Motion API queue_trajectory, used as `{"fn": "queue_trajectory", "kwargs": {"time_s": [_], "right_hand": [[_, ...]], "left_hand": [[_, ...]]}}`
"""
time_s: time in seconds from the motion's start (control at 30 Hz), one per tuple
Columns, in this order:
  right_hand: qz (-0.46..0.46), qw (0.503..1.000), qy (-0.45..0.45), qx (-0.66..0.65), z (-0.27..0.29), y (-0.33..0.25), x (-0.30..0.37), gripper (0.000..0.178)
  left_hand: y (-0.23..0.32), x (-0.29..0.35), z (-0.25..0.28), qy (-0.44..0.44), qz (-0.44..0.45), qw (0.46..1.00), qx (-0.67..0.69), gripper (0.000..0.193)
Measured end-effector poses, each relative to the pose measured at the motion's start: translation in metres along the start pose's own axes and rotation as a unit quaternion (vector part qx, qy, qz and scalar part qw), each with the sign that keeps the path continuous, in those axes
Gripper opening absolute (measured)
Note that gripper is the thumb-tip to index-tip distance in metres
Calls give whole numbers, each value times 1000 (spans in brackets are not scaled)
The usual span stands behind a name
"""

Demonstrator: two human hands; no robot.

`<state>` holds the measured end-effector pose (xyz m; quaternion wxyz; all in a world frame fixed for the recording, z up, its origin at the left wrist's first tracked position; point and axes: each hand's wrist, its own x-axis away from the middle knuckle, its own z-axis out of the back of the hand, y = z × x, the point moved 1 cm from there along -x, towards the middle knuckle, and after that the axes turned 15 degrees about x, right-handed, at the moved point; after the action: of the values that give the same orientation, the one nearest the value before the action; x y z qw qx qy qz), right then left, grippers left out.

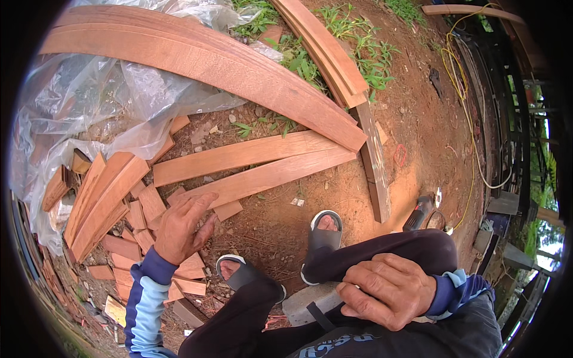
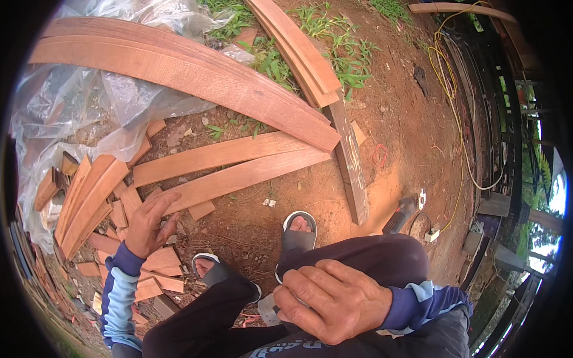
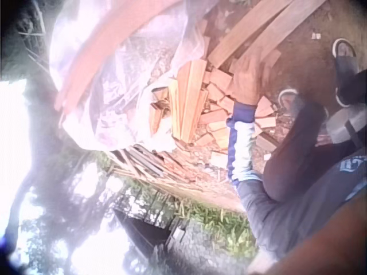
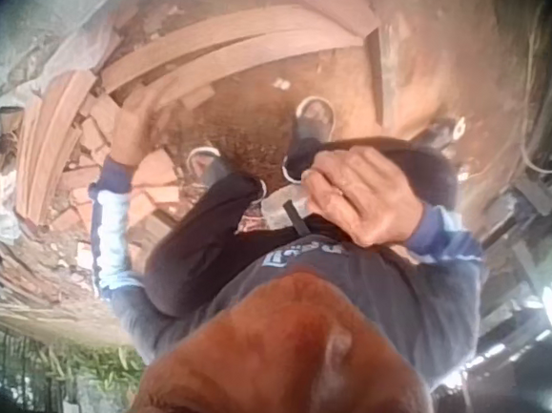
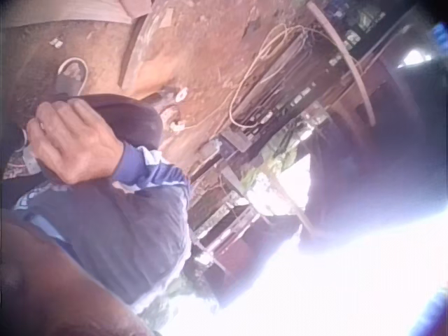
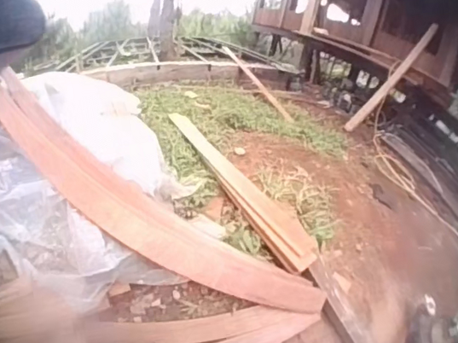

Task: The person uses an angle grinder to cut a wooden plank placed on a support block. After cutting, the person picks up the cut piece and walks toward a wooden structure.

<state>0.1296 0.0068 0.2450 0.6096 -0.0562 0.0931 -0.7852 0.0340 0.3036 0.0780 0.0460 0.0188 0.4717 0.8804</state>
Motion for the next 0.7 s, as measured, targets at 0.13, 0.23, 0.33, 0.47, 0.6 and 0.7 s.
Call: {"fn": "queue_trajectory", "kwargs": {"time_s": [0.13,0.23,0.33,0.47,0.6,0.7], "right_hand": [[6,999,-17,-47,-1,4,-19,27],[-25,995,14,-95,10,0,-29,28],[-49,989,27,-136,12,-2,-36,29],[-113,980,-49,-156,8,-12,-34,14],[-241,935,-156,-207,-5,-26,-30,22],[-327,896,-175,-245,-33,-54,1,25]], "left_hand": [[28,-20,37,20,54,997,42,40],[74,-8,66,56,177,979,88,40],[135,24,76,71,304,932,182,43],[224,37,62,-95,244,964,-50,43],[222,48,41,-48,408,911,20,45],[223,75,31,-93,357,928,-47,51]]}}
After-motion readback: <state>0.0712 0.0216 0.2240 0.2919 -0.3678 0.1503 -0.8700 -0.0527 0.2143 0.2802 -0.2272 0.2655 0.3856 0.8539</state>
